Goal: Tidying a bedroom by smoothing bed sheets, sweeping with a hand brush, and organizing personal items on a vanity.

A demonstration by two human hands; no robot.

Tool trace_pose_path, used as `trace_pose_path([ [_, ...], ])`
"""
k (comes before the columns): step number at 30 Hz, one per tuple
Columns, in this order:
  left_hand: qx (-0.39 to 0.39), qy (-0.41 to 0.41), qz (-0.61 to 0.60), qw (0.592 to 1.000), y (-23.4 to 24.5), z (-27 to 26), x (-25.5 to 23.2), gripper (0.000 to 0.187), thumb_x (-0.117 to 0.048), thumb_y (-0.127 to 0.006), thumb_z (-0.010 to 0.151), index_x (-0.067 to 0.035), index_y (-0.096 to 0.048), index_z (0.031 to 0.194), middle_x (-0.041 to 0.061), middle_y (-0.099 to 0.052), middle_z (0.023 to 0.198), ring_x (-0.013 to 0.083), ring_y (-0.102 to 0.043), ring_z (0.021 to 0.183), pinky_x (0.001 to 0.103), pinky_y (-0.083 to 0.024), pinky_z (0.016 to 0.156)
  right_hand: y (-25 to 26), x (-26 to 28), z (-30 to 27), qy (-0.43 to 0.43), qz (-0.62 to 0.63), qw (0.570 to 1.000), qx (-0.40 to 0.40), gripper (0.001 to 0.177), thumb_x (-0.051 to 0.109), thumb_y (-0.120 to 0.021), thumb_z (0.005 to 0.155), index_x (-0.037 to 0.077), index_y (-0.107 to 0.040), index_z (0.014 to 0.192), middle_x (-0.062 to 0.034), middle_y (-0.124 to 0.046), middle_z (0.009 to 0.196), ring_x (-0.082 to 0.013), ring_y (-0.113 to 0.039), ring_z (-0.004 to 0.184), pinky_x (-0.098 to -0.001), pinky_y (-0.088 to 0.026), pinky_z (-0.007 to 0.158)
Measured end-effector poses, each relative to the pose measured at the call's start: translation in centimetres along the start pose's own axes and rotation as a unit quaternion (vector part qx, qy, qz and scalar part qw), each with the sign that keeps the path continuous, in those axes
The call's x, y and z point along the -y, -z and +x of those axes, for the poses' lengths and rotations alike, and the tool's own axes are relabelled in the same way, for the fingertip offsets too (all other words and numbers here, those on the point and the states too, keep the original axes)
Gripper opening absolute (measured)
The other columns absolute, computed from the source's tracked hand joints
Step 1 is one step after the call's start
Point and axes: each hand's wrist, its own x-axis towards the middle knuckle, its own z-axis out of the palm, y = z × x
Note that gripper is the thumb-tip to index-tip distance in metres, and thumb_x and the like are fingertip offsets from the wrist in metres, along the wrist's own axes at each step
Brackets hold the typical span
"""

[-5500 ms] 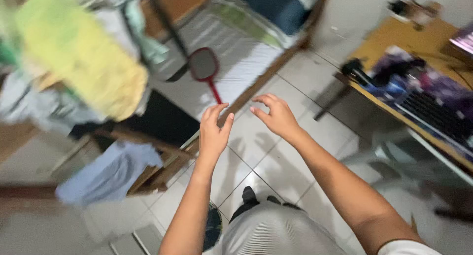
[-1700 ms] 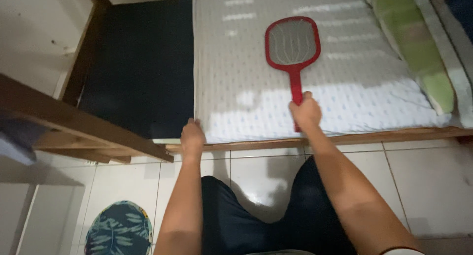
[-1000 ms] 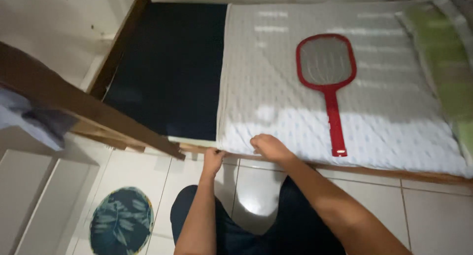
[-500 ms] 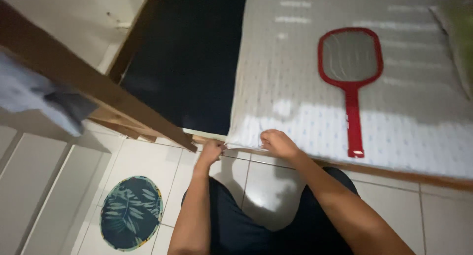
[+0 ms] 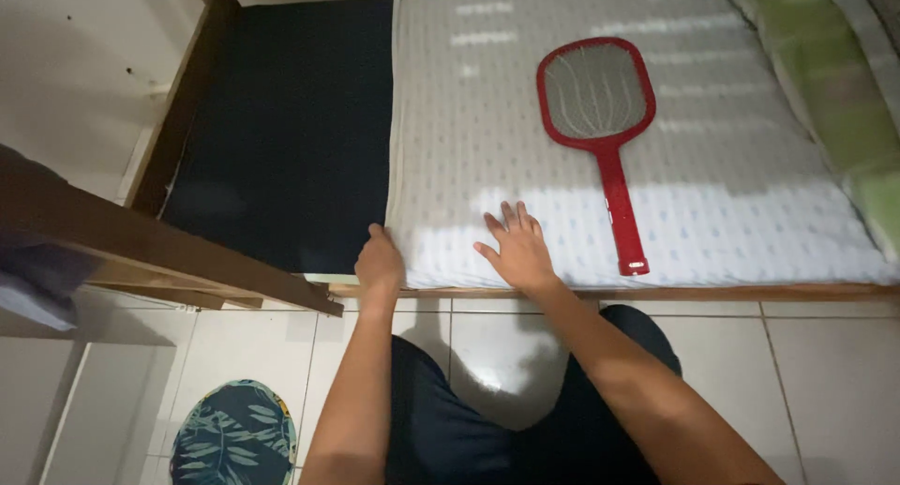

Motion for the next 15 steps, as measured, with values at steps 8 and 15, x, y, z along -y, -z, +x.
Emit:
trace_pose_path([
  [8,-0.116,-0.097,0.153,0.977,-3.4,-0.4,1.1,0.029,-0.029,-0.05,0.107,-0.015,-0.056,0.131,0.011,-0.06,0.113,0.0375,-0.072,0.1,0.05,-0.06,0.081,0.0,2.4,0.0,0.046,-0.036,0.994,0.09,0.065,0.063,-0.033,0.103,0.03,-0.04,0.158,-0.0122,-0.029,0.168,-0.0424,-0.021,0.155,-0.0569,-0.02,0.123],
  [15,-0.034,-0.392,0.219,0.893,-4.3,-3.8,-0.3,0.106,-0.09,-0.049,0.08,-0.021,-0.037,0.16,0.018,-0.033,0.165,0.041,-0.033,0.15,0.064,-0.035,0.114,0.7,-6.8,-0.8,-0.053,-0.084,0.992,0.078,0.073,0.068,-0.031,0.102,0.026,-0.034,0.161,-0.0167,-0.024,0.169,-0.0419,-0.018,0.156,-0.0545,-0.019,0.124],
])
